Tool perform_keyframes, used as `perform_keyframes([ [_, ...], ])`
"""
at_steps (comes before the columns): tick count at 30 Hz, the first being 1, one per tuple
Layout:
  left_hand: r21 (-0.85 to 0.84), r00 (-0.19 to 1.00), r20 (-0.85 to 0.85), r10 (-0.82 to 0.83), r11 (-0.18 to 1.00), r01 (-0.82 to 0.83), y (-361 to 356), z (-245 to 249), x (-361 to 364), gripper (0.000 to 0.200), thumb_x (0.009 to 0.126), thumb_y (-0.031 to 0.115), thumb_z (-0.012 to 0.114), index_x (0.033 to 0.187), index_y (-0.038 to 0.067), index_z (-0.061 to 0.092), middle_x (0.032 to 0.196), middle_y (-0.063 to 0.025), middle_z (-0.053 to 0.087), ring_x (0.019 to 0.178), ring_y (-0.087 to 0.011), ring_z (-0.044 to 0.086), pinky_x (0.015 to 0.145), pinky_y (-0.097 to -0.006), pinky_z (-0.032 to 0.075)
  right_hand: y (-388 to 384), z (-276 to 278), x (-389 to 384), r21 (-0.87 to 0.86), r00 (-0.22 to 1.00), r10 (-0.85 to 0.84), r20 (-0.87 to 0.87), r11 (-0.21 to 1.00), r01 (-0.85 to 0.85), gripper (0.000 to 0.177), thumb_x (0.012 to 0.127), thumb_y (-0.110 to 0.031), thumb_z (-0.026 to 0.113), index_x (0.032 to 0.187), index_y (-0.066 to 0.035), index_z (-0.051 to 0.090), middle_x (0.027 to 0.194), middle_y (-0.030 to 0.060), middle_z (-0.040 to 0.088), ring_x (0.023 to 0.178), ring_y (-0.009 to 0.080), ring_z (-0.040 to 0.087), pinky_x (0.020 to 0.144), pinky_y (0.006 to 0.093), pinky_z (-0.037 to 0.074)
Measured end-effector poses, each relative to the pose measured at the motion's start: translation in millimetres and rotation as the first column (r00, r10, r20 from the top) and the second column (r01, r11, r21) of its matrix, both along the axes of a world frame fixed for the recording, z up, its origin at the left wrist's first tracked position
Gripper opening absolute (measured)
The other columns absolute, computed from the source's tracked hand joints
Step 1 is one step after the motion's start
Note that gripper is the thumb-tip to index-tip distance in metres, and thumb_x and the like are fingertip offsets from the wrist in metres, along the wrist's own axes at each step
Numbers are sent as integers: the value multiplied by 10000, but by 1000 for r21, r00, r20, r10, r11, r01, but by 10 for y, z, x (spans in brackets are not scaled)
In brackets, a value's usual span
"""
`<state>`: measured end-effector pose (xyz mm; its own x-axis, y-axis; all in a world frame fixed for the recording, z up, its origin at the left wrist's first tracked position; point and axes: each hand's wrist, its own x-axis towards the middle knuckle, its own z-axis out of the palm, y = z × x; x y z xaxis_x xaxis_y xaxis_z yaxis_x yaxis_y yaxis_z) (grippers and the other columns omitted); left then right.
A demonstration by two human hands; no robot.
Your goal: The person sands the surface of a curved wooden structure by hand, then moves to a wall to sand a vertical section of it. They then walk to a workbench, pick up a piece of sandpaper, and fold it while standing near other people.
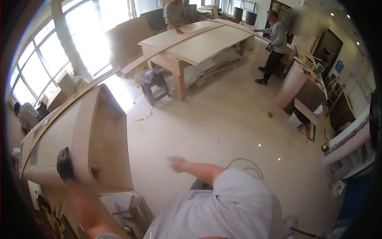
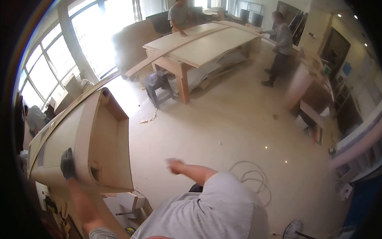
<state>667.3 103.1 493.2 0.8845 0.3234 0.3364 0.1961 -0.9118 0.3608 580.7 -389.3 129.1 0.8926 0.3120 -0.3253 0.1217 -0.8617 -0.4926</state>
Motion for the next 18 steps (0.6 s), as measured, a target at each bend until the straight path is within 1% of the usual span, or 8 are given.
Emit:
perform_keyframes([
  [1,97,998,47,-39,995,34,125,-91,43,582,992,428,520,1285,-71,584,1357,-249,564,1307,-368,500,1094,-405,380,-567,-1125,173,-93,986,-143,-86,987,135,422,924,-215,571,1318,-64,591,1316,187,612,1166,342,611,992,461,487],
  [2,196,993,90,-78,979,59,327,-237,116,525,989,379,546,1255,-71,597,1306,-254,593,1263,-373,536,1055,-411,422,-1231,-2324,386,-511,894,364,-260,734,-447,301,892,-187,577,1134,-73,716,1157,145,706,1068,331,673,942,456,523],
  [3,296,984,130,-118,952,75,449,-365,153,469,987,331,571,1224,-72,610,1255,-259,621,1218,-377,572,1015,-417,464,-1701,-1537,22,-414,923,-236,-304,905,95,284,901,-186,557,1100,-98,741,1162,127,711,1068,335,676,957,453,516],
  [6,251,991,78,-113,964,90,788,-583,75,499,980,328,573,1307,-40,490,1330,-238,485,1216,-416,522,1009,-482,452,-2951,-1416,-802,-517,427,-847,-316,531,671,390,951,-247,521,1293,-108,649,1366,140,602,1274,329,568,1028,454,478],
  [12,541,992,-119,35,841,35,6,-63,-166,353,1006,221,551,1217,-58,597,1217,-252,619,1111,-405,616,962,-441,505,-4144,-1446,-1523,-526,524,-707,-475,706,474,369,906,-111,509,1228,-42,674,1352,183,599,1229,343,595,1032,436,466],
  [14,334,994,-93,60,942,-25,-565,-13,-61,302,1025,165,516,1207,-53,616,1212,-257,638,1099,-394,633,956,-401,516,-4354,-1444,-1497,-526,487,-708,-511,706,474,363,925,-136,510,1238,-42,668,1369,194,581,1272,342,567,1057,435,452],
  [17,829,975,45,-219,553,86,-497,-552,131,388,978,306,601,1131,-51,617,1136,-250,643,1019,-433,619,911,-461,506,-4398,-1206,-897,-562,387,-798,-462,600,569,344,869,-81,551,1174,-35,703,1331,177,618,1218,345,604,1002,435,482],
  [18,659,994,63,-89,752,25,-870,-438,94,346,984,300,594,1066,-36,617,1057,-243,638,950,-426,615,844,-462,507,-4421,-1174,-606,-551,384,-802,-457,594,586,359,881,-123,548,1204,-39,678,1331,173,616,1212,342,602,996,445,481],
])
